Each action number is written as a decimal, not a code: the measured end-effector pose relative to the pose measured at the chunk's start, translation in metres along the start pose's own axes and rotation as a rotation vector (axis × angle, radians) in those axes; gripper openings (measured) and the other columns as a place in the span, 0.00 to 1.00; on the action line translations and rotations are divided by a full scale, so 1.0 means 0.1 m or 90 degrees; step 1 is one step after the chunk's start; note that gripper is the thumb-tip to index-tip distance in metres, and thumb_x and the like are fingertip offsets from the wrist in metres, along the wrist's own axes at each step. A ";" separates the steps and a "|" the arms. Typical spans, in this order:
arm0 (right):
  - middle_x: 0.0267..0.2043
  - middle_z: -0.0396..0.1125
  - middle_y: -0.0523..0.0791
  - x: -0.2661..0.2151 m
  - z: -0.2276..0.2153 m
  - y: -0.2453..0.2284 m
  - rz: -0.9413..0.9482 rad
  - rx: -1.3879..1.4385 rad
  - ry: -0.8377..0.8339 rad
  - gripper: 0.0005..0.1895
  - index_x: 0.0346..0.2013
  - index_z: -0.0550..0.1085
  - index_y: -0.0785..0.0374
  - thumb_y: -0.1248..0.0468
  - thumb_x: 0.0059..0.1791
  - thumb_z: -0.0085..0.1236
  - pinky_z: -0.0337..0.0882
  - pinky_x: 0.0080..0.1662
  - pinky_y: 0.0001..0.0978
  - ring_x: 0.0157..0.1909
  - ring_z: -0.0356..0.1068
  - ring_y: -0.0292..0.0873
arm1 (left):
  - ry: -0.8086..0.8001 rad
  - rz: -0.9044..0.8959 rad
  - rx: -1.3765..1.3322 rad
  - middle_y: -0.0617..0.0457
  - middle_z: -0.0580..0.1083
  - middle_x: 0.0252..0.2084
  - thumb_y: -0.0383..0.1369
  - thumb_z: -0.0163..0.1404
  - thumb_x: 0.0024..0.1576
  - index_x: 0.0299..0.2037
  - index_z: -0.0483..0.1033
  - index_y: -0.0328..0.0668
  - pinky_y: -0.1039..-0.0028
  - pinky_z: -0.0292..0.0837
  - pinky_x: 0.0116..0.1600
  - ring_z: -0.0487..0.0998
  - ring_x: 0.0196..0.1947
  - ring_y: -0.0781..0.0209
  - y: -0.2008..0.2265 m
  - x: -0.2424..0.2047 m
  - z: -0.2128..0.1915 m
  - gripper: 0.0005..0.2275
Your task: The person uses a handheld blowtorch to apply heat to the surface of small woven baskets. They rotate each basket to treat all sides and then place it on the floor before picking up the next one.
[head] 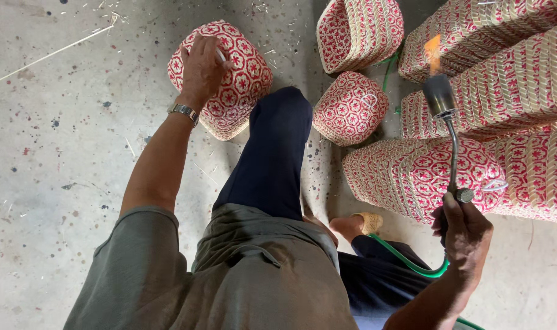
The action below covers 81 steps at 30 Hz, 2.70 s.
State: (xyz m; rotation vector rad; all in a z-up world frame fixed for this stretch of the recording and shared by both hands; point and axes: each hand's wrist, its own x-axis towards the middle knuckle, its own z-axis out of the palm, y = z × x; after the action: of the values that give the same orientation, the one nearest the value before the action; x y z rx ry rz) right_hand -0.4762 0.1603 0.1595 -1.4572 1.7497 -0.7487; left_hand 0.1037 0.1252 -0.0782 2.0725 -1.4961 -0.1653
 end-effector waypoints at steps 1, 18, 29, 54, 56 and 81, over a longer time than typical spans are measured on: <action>0.27 0.67 0.43 -0.01 0.00 0.00 -0.003 0.000 -0.007 0.14 0.39 0.76 0.68 0.59 0.59 0.55 0.63 0.30 0.28 0.26 0.63 0.34 | -0.026 -0.016 0.007 0.45 0.66 0.67 0.45 0.61 0.58 0.65 0.63 0.40 0.30 0.47 0.70 0.58 0.73 0.43 0.03 0.01 0.02 0.29; 0.21 0.63 0.41 -0.03 0.04 0.05 -0.033 0.063 0.061 0.19 0.31 0.74 0.66 0.54 0.58 0.55 0.58 0.28 0.27 0.23 0.60 0.33 | 0.174 0.169 0.006 0.27 0.55 0.74 0.33 0.56 0.66 0.73 0.56 0.28 0.37 0.50 0.74 0.51 0.75 0.27 0.86 -0.08 -0.27 0.29; 0.23 0.66 0.39 0.41 0.25 0.32 0.004 0.120 0.096 0.15 0.36 0.76 0.67 0.56 0.57 0.55 0.61 0.26 0.25 0.22 0.61 0.31 | -0.383 0.428 -0.094 0.42 0.79 0.44 0.37 0.56 0.59 0.57 0.74 0.43 0.58 0.77 0.50 0.81 0.44 0.44 2.70 0.61 1.61 0.17; 0.22 0.67 0.38 0.52 0.38 0.69 0.078 0.192 0.099 0.11 0.36 0.78 0.66 0.59 0.53 0.59 0.63 0.26 0.24 0.22 0.63 0.29 | -0.310 0.444 0.040 0.36 0.71 0.52 0.23 0.51 0.56 0.45 0.77 0.30 0.58 0.76 0.52 0.72 0.52 0.43 2.72 0.55 3.49 0.09; 0.20 0.64 0.39 0.48 0.37 0.67 0.112 0.172 0.107 0.13 0.33 0.78 0.67 0.59 0.54 0.61 0.63 0.27 0.24 0.22 0.61 0.30 | -0.246 0.463 -0.024 0.32 0.70 0.51 0.21 0.52 0.53 0.45 0.75 0.27 0.59 0.77 0.49 0.72 0.51 0.40 2.76 0.66 3.21 0.11; 0.16 0.63 0.42 0.06 0.17 0.40 0.064 0.124 0.103 0.17 0.24 0.74 0.65 0.56 0.49 0.65 0.62 0.24 0.31 0.19 0.61 0.35 | 0.148 0.298 -0.380 0.47 0.74 0.39 0.27 0.45 0.72 0.44 0.71 0.34 0.66 0.74 0.41 0.77 0.37 0.55 2.74 0.71 0.73 0.05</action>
State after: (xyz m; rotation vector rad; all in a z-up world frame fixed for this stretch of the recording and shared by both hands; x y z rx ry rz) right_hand -0.4848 0.1618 0.1163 -1.1979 1.7989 -0.9765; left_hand -0.1282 -0.0238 0.0178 1.2021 -1.5093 -0.1567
